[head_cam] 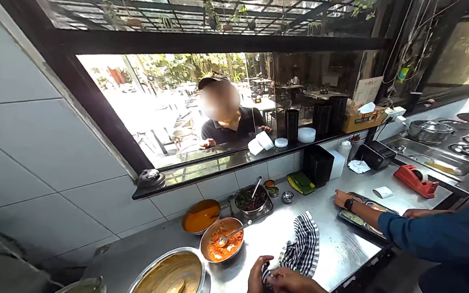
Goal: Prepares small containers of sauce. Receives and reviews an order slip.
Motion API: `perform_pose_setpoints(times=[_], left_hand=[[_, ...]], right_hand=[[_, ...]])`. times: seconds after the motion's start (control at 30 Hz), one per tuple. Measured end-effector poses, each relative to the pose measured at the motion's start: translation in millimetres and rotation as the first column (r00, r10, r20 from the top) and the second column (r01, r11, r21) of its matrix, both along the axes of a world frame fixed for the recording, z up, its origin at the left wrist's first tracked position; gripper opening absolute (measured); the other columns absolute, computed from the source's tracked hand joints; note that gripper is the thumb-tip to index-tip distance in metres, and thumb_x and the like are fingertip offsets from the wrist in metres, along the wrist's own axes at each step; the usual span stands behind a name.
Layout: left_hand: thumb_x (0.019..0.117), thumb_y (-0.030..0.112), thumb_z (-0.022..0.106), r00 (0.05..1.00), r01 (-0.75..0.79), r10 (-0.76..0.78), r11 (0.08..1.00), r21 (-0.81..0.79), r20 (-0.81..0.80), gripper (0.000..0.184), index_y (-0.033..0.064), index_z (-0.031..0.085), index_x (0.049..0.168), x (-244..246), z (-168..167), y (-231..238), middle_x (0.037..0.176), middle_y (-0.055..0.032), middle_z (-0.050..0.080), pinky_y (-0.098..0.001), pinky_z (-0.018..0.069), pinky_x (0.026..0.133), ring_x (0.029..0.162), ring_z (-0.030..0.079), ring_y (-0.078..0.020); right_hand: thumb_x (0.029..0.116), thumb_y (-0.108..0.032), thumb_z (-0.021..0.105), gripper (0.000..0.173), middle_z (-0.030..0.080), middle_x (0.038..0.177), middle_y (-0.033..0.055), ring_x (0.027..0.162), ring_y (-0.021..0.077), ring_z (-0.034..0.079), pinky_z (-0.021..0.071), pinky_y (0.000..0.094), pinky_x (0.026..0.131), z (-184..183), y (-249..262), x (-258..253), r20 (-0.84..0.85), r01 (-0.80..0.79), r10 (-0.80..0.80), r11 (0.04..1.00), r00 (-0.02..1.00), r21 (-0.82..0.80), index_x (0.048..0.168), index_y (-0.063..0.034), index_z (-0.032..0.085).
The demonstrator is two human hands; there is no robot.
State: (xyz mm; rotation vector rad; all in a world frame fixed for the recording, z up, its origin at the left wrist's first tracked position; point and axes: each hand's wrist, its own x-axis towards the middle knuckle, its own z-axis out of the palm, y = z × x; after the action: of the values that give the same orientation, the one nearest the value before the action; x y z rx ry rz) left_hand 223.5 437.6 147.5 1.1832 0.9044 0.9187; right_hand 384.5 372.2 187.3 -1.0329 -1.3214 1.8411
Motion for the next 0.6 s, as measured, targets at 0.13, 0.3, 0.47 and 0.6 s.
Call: perform_pose_setpoints(times=[0.13, 0.3, 0.47, 0.6], left_hand=[[0.1094, 0.035, 0.029, 0.995, -0.013, 0.027, 0.99, -0.138, 0.098, 0.045, 0.0066, 0.062, 0.124, 0.1, 17.8, 3.6, 0.097, -0.0055, 0.066, -0.0356, 0.0557, 0.074, 0.082, 0.063, -0.0146], [0.1065, 0.027, 0.045, 0.979, 0.018, 0.039, 0.961, -0.277, 0.2, 0.029, 0.0052, 0.051, 0.125, -7.1, 28.8, 4.2, 0.094, -0.006, 0.063, -0.0359, 0.0558, 0.076, 0.082, 0.063, -0.015], [0.1065, 0.037, 0.043, 0.988, 0.081, -0.096, 0.989, -0.119, -0.119, 0.044, 0.0013, 0.049, 0.131, -10.0, 36.3, 0.9, 0.107, -0.0114, 0.061, -0.0395, 0.0532, 0.081, 0.093, 0.061, -0.018], [0.1071, 0.039, 0.044, 0.98, 0.09, -0.107, 0.99, -0.105, -0.169, 0.041, 0.0033, 0.052, 0.126, -3.0, 45.8, -9.2, 0.106, -0.0102, 0.062, -0.0389, 0.0535, 0.085, 0.095, 0.061, -0.0171]], right_hand=[[0.1097, -0.046, 0.038, 0.044, 0.05, 0.067, -0.0026, 0.053, 0.0092, 0.047, 0.0433, 0.0274, 0.049, -2.8, 17.5, 4.9, -0.065, 0.062, -0.061, 0.998, 0.996, 0.02, 0.09, -0.0126, 0.059], [0.107, -0.04, 0.05, 0.047, 0.062, 0.074, 0.0084, 0.067, 0.0187, 0.059, 0.0514, 0.0418, 0.068, 10.8, 7.4, -10.0, 0.264, 0.2, -0.311, 0.905, 0.913, 0.376, 0.09, -0.0024, 0.071], [0.1066, -0.051, 0.045, 0.044, 0.047, 0.06, -0.0037, 0.048, 0.0095, 0.046, 0.043, 0.0284, 0.048, 14.3, 5.1, 11.8, 0.078, 0.052, -0.046, 0.996, 0.996, -0.07, 0.091, -0.0118, 0.06], [0.0879, -0.035, 0.079, 0.028, 0.053, 0.057, -0.0033, 0.046, 0.0066, 0.043, 0.0383, 0.0271, 0.045, 8.6, 18.1, 5.8, 0.147, 0.172, -0.174, 0.985, 0.974, 0.03, 0.079, -0.0097, 0.07]])
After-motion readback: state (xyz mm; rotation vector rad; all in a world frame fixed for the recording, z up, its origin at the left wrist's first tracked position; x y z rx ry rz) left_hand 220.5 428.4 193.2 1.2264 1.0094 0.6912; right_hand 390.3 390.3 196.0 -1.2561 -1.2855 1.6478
